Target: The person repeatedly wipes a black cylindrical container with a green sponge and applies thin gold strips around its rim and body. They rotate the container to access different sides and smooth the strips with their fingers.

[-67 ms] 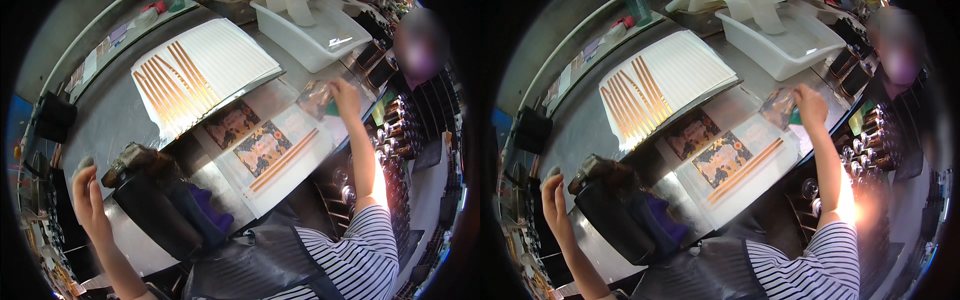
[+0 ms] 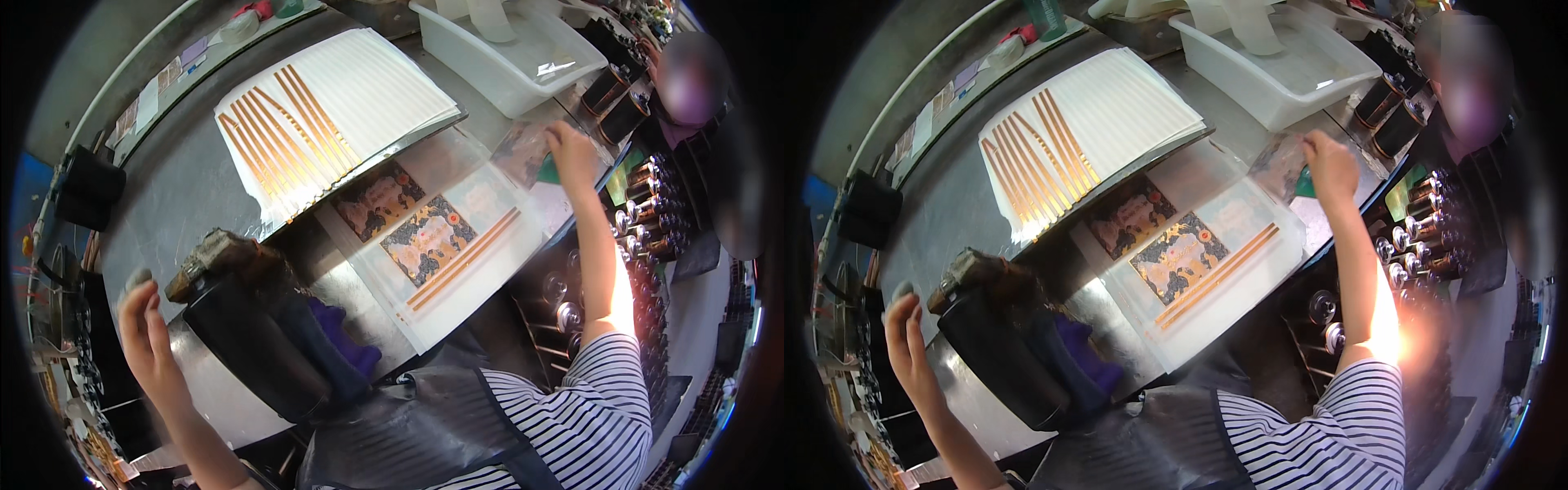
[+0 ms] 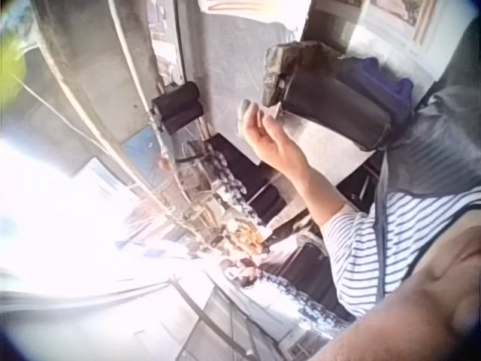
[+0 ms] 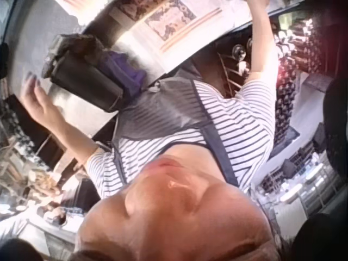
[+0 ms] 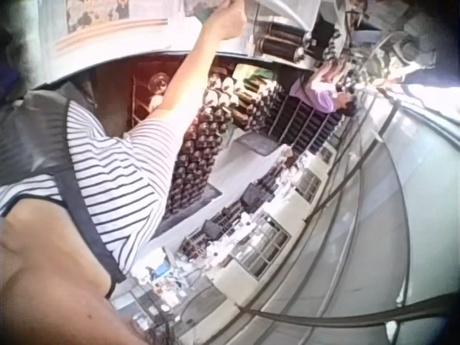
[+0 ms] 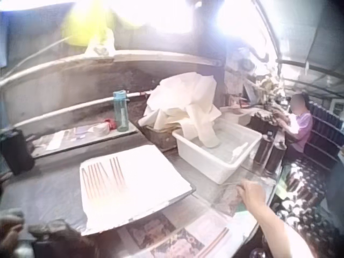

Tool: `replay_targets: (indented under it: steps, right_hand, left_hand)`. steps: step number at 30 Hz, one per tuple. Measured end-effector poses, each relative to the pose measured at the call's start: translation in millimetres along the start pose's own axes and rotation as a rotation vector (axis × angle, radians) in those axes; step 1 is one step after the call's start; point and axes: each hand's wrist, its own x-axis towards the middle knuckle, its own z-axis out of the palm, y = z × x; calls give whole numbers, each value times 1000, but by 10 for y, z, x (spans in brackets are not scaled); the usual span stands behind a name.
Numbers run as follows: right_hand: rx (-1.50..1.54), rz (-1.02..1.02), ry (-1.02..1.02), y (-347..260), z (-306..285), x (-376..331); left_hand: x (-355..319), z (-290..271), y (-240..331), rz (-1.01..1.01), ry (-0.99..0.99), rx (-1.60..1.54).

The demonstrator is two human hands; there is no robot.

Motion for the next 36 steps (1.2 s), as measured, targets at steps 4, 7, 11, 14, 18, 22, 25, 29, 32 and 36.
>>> replay_targets:
  steps: [4,7,11,14,18,22,25,29,32,36]
  right_hand:
    - [-90,-199,162,-411,-678,57]
    - [16,-337,175,-772,-1000,-186]
    - [238,-395,81,-1319,-1396,-476]
    - [331,-468,-28,-1724,-1711,-675]
    - [408,-608,-84,-2034,-1939,-863]
    - [493,-631,-315,-2250,-2276,-1010]
    - [534,-793,-552,-2442,-2563,-1041]
    - [840,-870,-1001,-2787,-2717,-1051]
    - [1116,-602,-1190,-3059,-2486,-1070]
    - [1328,-475,-1315,-3318,-1755,-1054]
  left_hand:
    - [-805,179,170,-185,-61,-154]
    - [-884,562,83,-224,-104,-306]
    - [-900,557,60,-309,-128,-689]
    - [-909,530,25,-339,-148,-798]
    - [-926,495,-99,-286,-199,-883]
    - [-850,398,-202,-291,-356,-891]
    - [-854,332,-84,-235,-302,-738]
    - [-866,265,-45,-243,-261,-835]
    - [-916,232,-152,-189,-157,-841]
    - [-884,88,-142,-185,-194,-939]
